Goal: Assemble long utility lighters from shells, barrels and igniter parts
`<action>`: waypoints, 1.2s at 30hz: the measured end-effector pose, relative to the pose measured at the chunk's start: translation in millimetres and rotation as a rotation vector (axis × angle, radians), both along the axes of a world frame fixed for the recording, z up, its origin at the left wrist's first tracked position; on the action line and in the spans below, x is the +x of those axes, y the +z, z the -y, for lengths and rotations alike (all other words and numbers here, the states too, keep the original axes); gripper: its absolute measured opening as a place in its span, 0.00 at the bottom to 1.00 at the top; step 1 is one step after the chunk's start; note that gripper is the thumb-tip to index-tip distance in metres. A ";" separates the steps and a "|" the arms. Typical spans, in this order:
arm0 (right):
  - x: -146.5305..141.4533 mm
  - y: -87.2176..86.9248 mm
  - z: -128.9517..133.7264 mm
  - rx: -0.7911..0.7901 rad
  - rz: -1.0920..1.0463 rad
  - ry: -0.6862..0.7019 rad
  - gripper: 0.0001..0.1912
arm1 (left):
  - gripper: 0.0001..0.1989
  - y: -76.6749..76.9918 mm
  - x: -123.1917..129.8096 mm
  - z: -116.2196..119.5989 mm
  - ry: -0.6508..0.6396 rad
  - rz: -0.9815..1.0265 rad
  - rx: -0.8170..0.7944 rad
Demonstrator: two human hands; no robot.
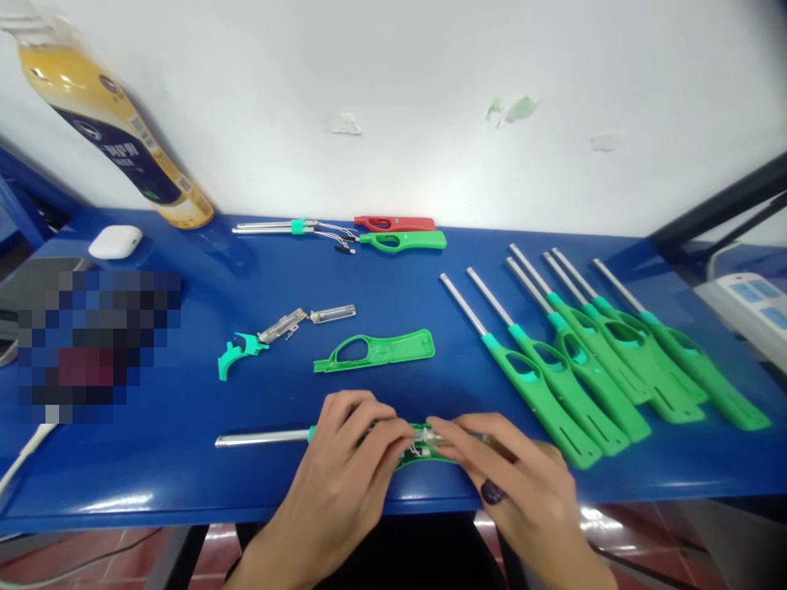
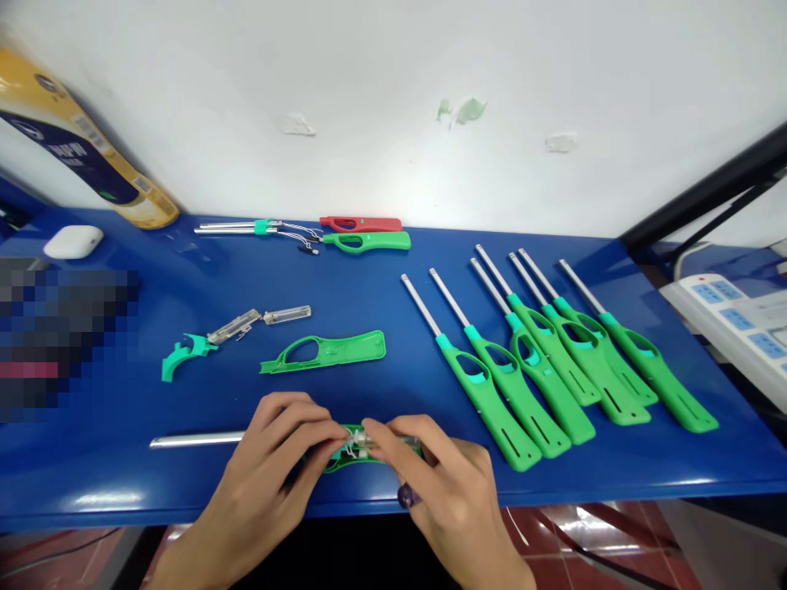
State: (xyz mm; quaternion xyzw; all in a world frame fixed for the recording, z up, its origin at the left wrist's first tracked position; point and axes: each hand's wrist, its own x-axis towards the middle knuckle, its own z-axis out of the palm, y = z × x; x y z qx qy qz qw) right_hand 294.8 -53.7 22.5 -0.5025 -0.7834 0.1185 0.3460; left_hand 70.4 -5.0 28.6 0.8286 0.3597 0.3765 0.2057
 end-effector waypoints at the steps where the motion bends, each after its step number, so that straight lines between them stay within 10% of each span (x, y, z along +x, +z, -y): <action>1: -0.8 -0.8 0.3 0.006 0.001 0.001 0.37 | 0.08 0.0 0.1 0.0 0.002 0.001 0.002; 36: -5.6 0.8 1.5 0.054 -0.001 -0.034 0.27 | 0.11 0.8 -1.8 5.5 0.048 -0.106 0.099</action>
